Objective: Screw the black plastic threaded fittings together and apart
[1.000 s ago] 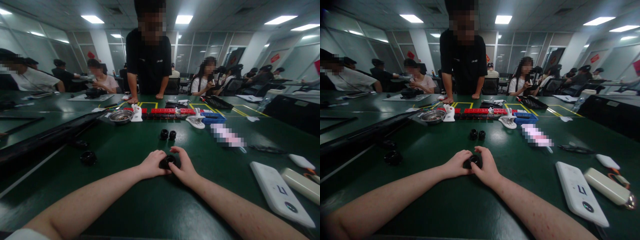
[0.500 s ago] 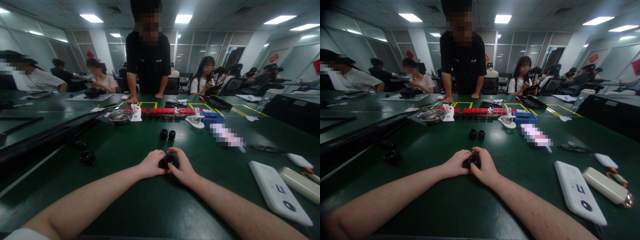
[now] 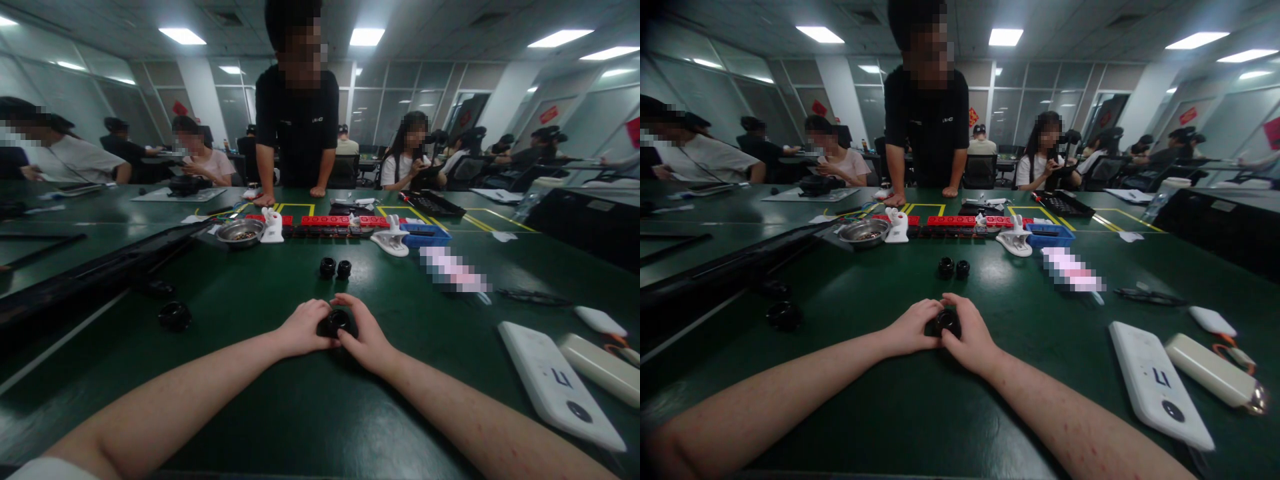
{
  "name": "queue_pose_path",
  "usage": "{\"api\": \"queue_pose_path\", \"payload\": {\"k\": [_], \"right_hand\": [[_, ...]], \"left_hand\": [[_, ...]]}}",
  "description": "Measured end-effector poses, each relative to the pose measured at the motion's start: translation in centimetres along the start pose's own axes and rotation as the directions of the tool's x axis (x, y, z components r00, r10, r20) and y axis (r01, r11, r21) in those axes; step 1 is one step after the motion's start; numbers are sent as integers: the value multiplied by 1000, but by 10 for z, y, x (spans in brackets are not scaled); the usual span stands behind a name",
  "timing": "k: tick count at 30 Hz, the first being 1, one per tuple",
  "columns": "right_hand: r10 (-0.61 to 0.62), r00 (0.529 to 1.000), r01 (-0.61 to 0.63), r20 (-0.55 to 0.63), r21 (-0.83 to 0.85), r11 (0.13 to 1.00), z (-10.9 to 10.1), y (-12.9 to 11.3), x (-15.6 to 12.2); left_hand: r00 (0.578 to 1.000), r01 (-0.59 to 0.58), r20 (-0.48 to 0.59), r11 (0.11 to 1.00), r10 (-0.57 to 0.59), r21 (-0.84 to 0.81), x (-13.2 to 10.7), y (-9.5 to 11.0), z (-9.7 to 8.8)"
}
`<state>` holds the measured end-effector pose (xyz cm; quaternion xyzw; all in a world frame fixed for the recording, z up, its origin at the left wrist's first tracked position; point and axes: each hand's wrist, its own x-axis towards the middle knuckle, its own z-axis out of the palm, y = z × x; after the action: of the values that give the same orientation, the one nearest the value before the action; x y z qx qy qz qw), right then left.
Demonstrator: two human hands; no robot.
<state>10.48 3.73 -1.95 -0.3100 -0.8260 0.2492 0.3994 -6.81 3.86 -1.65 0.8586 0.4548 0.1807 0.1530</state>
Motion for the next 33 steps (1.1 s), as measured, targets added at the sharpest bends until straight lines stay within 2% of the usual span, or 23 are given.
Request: {"api": "queue_pose_path", "payload": {"k": [6, 10, 15, 22, 25, 30, 33], "right_hand": [[71, 991, -83, -115, -103, 991, 0, 1, 3], [102, 992, -108, -78, -70, 992, 3, 4, 2], [8, 1000, -8, -10, 4, 1000, 0, 2, -1], [75, 991, -87, -115, -100, 991, 0, -1, 3], [88, 991, -97, -101, -85, 992, 2, 0, 3], [25, 998, -26, -50, -18, 999, 1, 1, 0], [28, 997, -32, -77, -46, 998, -1, 0, 1]], "left_hand": [[1000, 0, 4, 1000, 0, -3, 0, -1, 1], [1000, -3, 8, 1000, 3, -7, -1, -1, -1], [1000, 1, 12, 1000, -1, -5, -1, 1, -2], [1000, 11, 19, 1000, -11, -11, 0, 1, -2], [1000, 3, 13, 1000, -3, -8, 0, 1, -1], [1000, 2, 11, 1000, -2, -7, 0, 0, -1], [1000, 4, 7, 1000, -4, -1, 0, 0, -1]]}}
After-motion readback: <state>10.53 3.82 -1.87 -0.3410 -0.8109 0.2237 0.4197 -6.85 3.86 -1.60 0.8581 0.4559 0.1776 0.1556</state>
